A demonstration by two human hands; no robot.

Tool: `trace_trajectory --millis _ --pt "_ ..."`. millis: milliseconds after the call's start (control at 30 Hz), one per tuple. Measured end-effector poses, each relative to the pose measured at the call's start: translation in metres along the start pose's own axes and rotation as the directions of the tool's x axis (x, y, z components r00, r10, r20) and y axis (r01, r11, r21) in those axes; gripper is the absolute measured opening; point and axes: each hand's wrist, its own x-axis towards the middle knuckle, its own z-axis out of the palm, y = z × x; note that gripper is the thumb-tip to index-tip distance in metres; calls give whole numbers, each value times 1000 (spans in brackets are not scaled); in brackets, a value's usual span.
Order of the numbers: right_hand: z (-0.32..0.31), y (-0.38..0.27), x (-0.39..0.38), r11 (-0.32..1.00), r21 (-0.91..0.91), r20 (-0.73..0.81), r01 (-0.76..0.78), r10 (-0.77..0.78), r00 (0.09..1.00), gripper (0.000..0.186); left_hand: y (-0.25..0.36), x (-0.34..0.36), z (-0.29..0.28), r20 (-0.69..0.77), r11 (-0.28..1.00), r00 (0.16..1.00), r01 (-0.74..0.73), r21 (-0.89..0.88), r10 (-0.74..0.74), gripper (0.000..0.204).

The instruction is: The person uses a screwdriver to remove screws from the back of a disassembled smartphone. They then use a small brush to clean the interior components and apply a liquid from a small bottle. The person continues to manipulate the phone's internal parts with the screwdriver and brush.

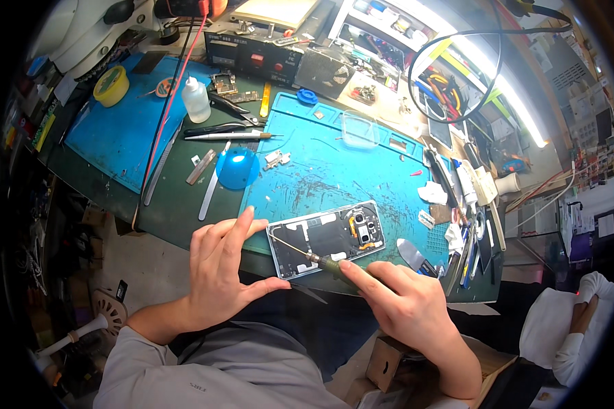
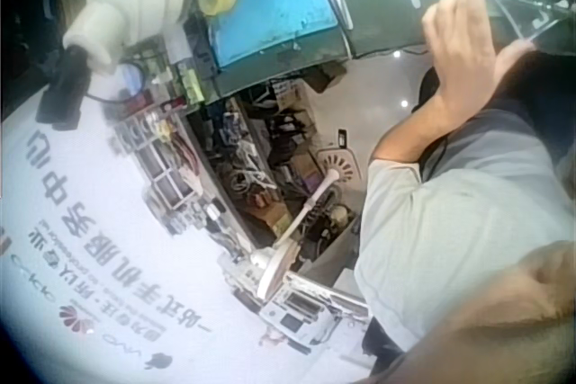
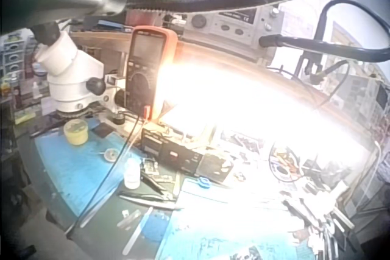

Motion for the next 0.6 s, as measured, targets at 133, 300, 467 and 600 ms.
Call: trace_trajectory --millis 133,300,467,600 --pt "-1 0 -2 1000 -5 -1 8 -8 1000 59 3 3 -1 -52 1000 999 -7 7 8 110" --pt "-1 -1 -5 1000 -13 -3 16 -16 1000 59 2 2 -1 -35 1000 999 -7 1 7 114" --pt "-2 -2 -9 1000 -8 16 9 -9 1000 58 2 3 -1 -46 1000 999 -6 2 6 111" --pt "-2 -4 -11 1000 6 20 -6 5 1000 58 2 3 0 -47 1000 999 -3 2 3 111"
